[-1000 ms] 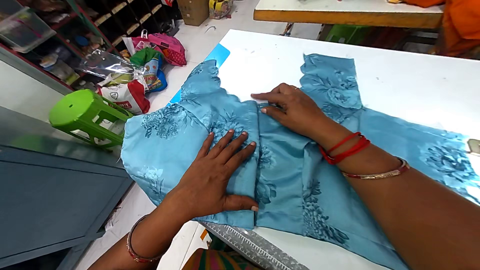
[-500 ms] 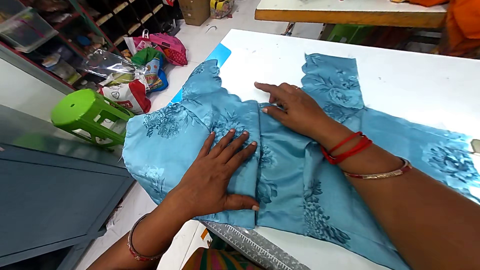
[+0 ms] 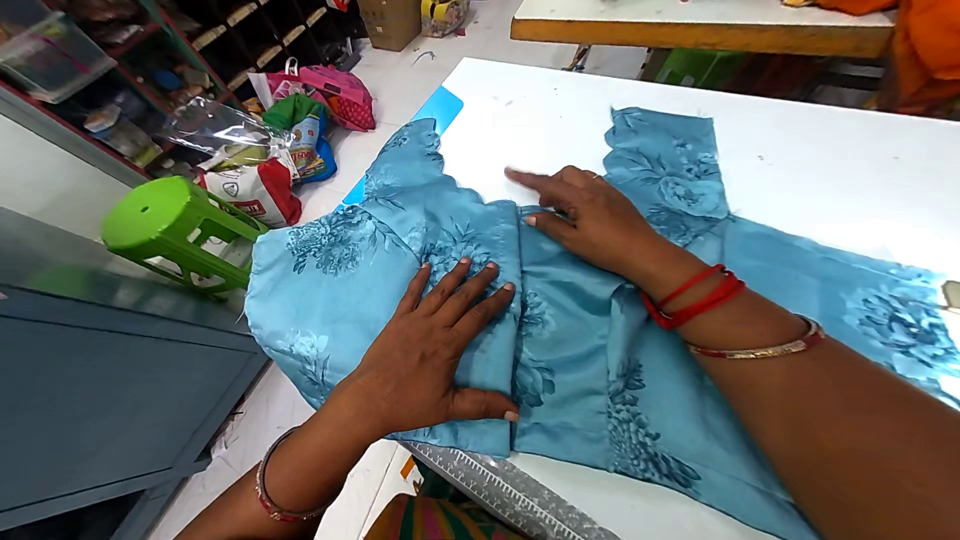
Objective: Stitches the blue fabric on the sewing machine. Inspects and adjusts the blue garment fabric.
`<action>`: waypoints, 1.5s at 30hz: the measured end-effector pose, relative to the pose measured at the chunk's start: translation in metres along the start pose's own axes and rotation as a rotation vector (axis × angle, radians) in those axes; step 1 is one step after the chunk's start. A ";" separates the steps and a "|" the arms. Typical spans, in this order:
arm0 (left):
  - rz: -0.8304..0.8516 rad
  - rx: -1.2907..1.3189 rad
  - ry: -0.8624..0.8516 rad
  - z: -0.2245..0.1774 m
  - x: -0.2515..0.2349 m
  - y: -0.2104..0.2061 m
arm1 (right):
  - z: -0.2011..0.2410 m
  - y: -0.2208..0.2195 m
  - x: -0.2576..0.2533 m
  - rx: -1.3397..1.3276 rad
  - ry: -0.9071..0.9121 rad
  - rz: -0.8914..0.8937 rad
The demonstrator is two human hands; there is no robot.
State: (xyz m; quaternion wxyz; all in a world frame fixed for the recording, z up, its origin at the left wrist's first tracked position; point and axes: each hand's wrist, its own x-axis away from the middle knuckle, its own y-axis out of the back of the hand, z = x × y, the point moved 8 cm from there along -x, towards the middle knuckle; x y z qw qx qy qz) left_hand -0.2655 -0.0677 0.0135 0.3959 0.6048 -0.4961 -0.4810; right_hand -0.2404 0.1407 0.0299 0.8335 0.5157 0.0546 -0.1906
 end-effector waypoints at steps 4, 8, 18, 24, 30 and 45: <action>0.000 0.003 0.004 0.000 0.000 0.000 | -0.001 -0.001 0.001 0.004 -0.014 -0.005; 0.000 0.004 0.006 0.000 0.000 0.000 | 0.003 0.000 -0.002 0.027 0.004 0.017; 0.012 0.000 0.007 0.000 0.000 0.000 | -0.001 -0.001 0.001 0.017 -0.003 -0.006; 0.016 0.003 0.009 0.000 0.000 0.000 | 0.001 -0.001 -0.001 0.038 -0.017 0.029; 0.013 0.002 0.008 0.000 0.000 0.000 | -0.001 -0.001 0.000 0.007 -0.027 0.025; 0.015 0.020 0.003 -0.001 0.000 0.001 | -0.003 -0.002 -0.001 -0.032 -0.036 0.045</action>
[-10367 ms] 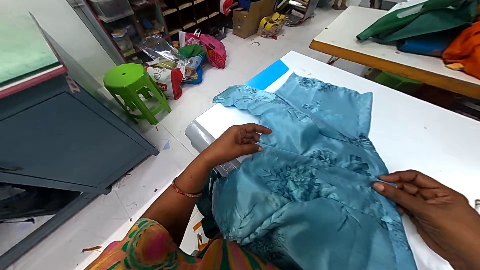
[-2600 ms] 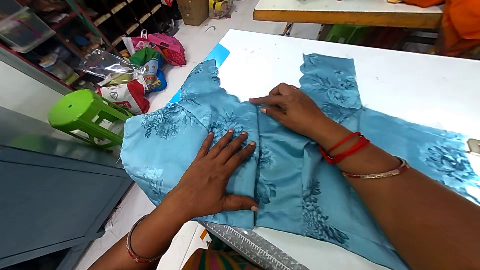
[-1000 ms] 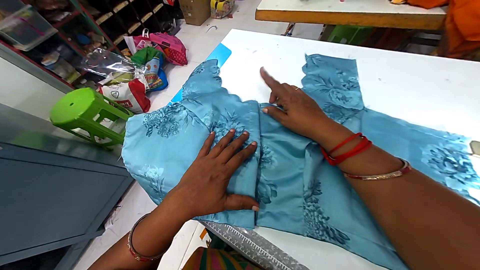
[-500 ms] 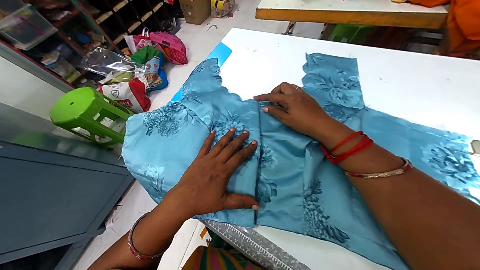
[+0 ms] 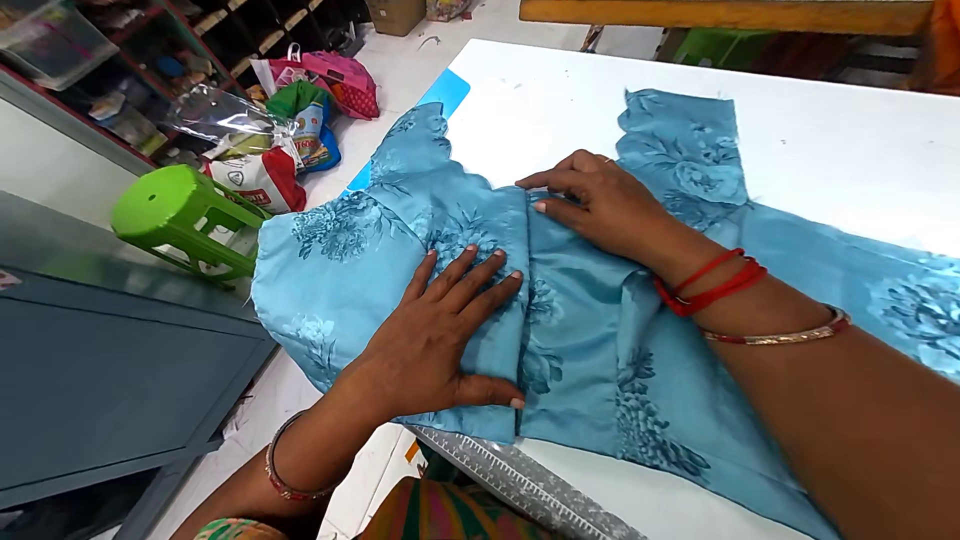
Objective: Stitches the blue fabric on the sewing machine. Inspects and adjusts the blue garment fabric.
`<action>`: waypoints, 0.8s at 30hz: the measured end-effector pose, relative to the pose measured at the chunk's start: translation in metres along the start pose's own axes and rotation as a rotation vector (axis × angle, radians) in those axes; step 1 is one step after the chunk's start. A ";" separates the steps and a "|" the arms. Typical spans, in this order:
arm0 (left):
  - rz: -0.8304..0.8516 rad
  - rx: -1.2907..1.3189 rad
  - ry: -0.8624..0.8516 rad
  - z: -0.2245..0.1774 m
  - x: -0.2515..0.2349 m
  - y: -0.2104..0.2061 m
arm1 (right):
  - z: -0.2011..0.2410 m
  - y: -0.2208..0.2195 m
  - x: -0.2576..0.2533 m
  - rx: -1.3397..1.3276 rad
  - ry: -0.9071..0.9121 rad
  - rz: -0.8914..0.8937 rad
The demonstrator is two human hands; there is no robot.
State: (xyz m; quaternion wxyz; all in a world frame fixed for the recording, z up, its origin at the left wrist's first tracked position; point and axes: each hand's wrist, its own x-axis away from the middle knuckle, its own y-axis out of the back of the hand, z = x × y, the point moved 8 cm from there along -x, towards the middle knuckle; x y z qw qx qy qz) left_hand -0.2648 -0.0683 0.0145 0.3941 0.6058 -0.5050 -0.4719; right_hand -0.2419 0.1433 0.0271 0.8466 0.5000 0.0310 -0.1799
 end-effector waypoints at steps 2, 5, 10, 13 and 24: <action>0.007 -0.001 0.006 0.000 0.000 0.000 | 0.000 0.000 0.000 -0.004 0.000 0.002; 0.008 0.000 0.001 0.000 -0.001 -0.001 | -0.001 0.001 -0.001 -0.006 0.006 -0.001; 0.016 0.000 0.001 0.000 -0.001 0.000 | -0.001 0.001 -0.001 -0.009 0.015 -0.005; 0.017 0.012 0.005 0.000 -0.001 0.000 | -0.001 0.000 -0.001 -0.004 0.009 0.002; 0.023 0.050 0.007 0.000 -0.002 0.001 | 0.001 0.001 0.000 0.000 0.042 0.001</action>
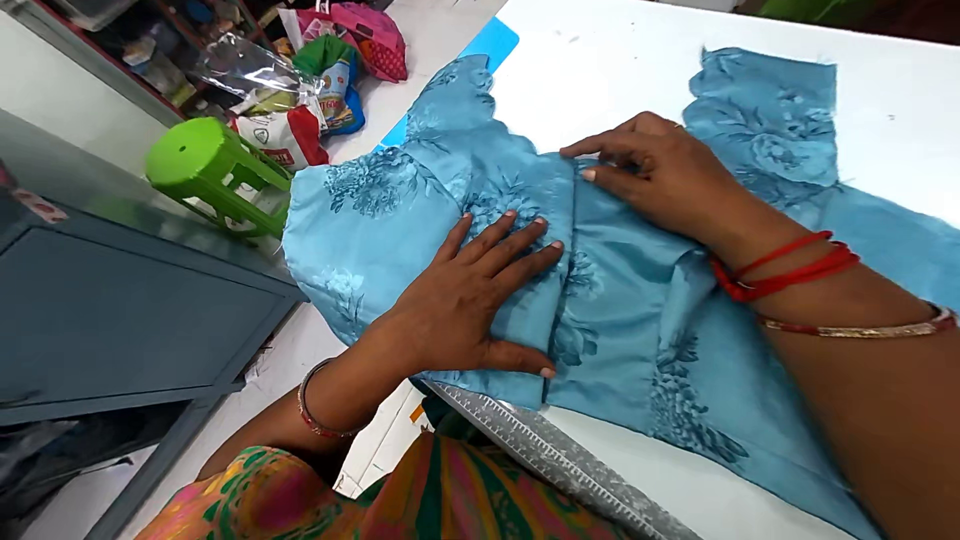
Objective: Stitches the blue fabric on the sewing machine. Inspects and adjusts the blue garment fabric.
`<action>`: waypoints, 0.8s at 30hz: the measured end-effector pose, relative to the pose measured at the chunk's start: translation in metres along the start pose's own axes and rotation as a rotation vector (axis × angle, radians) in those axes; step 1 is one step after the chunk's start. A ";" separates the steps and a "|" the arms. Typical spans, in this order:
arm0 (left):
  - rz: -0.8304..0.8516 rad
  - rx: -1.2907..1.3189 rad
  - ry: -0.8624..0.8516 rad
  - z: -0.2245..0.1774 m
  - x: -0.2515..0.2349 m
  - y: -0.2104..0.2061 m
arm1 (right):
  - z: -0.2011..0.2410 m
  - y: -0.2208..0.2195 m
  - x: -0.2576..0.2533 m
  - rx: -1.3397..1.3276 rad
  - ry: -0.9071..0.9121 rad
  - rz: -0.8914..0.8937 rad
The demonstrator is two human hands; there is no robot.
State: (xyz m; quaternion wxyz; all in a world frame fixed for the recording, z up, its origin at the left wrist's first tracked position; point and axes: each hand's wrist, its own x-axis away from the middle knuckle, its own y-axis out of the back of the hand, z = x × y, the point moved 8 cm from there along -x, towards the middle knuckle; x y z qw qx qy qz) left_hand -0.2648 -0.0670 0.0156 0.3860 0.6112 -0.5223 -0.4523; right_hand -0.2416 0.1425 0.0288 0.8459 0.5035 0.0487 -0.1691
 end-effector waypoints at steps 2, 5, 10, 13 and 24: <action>-0.001 -0.002 0.000 0.000 0.000 0.000 | -0.001 0.000 0.000 0.002 -0.003 -0.010; 0.008 -0.012 0.007 0.000 0.000 -0.001 | -0.003 0.000 -0.001 0.014 -0.013 -0.001; 0.015 -0.011 0.014 0.000 0.000 0.000 | -0.003 0.000 -0.001 0.008 -0.047 0.013; 0.009 -0.013 0.011 0.000 0.001 -0.001 | -0.003 -0.001 0.000 0.007 -0.036 0.003; -0.019 -0.041 -0.005 0.000 0.000 0.000 | -0.003 0.000 -0.001 0.000 -0.047 -0.011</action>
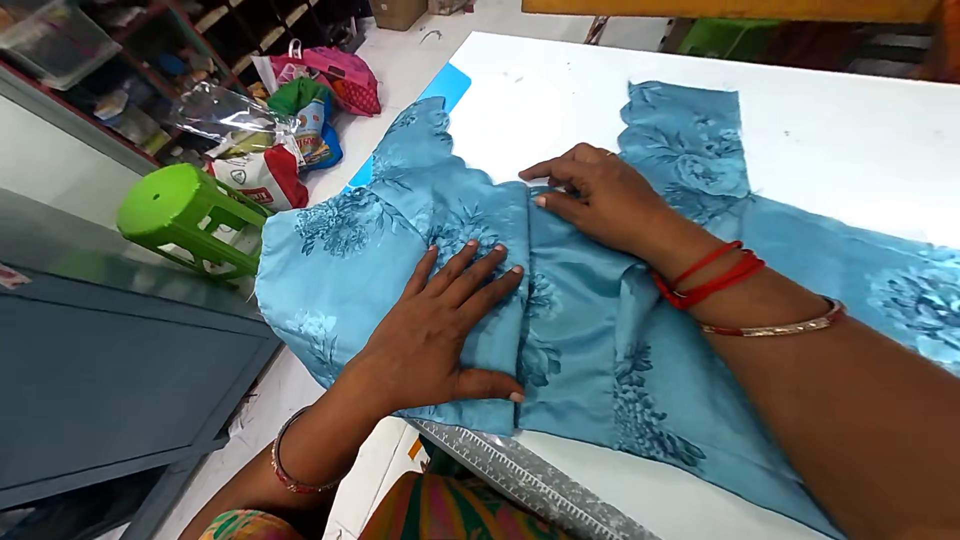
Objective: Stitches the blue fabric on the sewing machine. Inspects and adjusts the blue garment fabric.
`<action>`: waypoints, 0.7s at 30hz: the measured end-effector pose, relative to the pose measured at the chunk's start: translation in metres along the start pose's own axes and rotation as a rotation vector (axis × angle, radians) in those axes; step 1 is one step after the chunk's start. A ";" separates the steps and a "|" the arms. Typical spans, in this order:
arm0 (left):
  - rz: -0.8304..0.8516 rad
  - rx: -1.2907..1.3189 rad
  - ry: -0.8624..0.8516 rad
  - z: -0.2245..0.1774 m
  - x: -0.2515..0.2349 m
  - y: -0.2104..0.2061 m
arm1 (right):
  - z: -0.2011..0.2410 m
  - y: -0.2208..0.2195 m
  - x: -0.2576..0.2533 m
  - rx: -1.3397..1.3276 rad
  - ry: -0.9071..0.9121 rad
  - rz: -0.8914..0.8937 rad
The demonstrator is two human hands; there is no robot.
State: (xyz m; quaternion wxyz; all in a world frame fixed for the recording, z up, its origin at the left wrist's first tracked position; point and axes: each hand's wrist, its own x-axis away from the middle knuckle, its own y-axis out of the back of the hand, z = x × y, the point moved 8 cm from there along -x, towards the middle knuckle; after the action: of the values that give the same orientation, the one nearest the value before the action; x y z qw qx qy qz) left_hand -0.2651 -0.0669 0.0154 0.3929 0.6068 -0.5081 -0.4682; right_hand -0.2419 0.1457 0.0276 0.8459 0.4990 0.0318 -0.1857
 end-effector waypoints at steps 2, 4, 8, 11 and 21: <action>-0.010 -0.013 -0.003 0.000 0.000 0.000 | 0.001 0.001 0.000 0.004 0.000 -0.008; -0.010 -0.018 -0.007 0.001 0.000 0.000 | 0.000 0.001 -0.001 0.011 -0.008 -0.012; -0.020 -0.034 -0.010 0.001 0.001 -0.001 | -0.001 0.001 -0.001 0.006 -0.024 -0.006; -0.017 -0.035 -0.002 0.002 0.001 -0.001 | 0.003 0.002 0.002 -0.004 0.025 -0.056; 0.297 -0.049 -0.074 0.031 -0.050 0.010 | -0.015 0.020 0.000 0.060 -0.151 -0.087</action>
State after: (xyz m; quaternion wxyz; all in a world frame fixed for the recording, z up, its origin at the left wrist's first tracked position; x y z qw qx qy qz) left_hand -0.2997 -0.0193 0.0252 0.4535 0.4976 -0.5949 -0.4391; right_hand -0.2330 0.1669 0.0372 0.8216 0.5068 -0.0161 -0.2604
